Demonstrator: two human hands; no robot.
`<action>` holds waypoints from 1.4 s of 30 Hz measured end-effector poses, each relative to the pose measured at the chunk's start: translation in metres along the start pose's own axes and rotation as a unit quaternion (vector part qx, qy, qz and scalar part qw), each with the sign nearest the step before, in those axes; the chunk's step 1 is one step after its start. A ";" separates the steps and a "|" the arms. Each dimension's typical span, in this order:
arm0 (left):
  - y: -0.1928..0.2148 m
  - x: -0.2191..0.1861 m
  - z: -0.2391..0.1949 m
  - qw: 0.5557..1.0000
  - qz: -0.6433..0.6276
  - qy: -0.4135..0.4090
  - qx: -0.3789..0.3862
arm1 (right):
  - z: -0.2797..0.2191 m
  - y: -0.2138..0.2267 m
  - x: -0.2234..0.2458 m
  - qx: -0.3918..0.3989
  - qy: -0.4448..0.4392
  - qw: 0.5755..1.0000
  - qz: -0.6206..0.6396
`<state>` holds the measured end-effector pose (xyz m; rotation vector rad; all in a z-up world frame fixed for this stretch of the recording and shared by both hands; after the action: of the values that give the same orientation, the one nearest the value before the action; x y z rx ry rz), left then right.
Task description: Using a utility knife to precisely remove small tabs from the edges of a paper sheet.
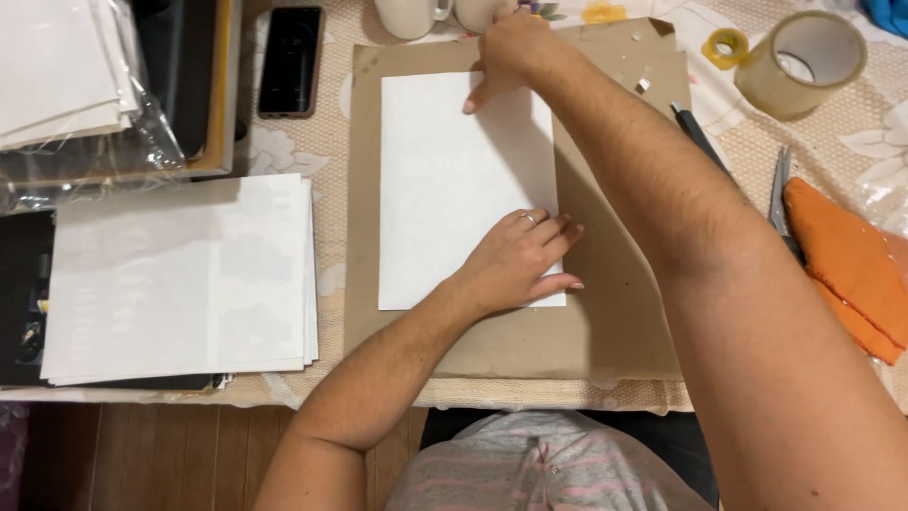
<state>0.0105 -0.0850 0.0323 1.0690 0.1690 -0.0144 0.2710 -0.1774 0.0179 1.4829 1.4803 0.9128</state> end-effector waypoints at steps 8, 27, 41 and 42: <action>-0.013 0.004 -0.003 1.000 0.024 0.009 0.008 | 0.011 -0.005 0.000 0.028 -0.017 0.997 -0.067; -0.017 0.007 -0.002 0.999 0.015 0.020 0.027 | -0.024 -0.010 0.006 -0.068 0.041 0.995 0.058; 0.041 -0.046 -0.116 0.974 0.032 0.112 0.194 | -0.131 -0.068 0.008 -0.136 0.263 0.952 0.081; 0.044 -0.051 -0.125 0.974 0.034 0.111 0.195 | -0.137 -0.071 0.009 -0.137 0.263 0.951 0.083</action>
<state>-0.0517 0.0414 0.0192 1.4682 0.3421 0.1388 0.1175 -0.1626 0.0059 1.2202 1.5226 1.6431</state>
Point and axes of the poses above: each hand's wrist, its own z-axis towards the middle knuckle, its own y-axis out of the back of the hand, x = y × z, the point moved 10 cm from there along z, towards the middle knuckle
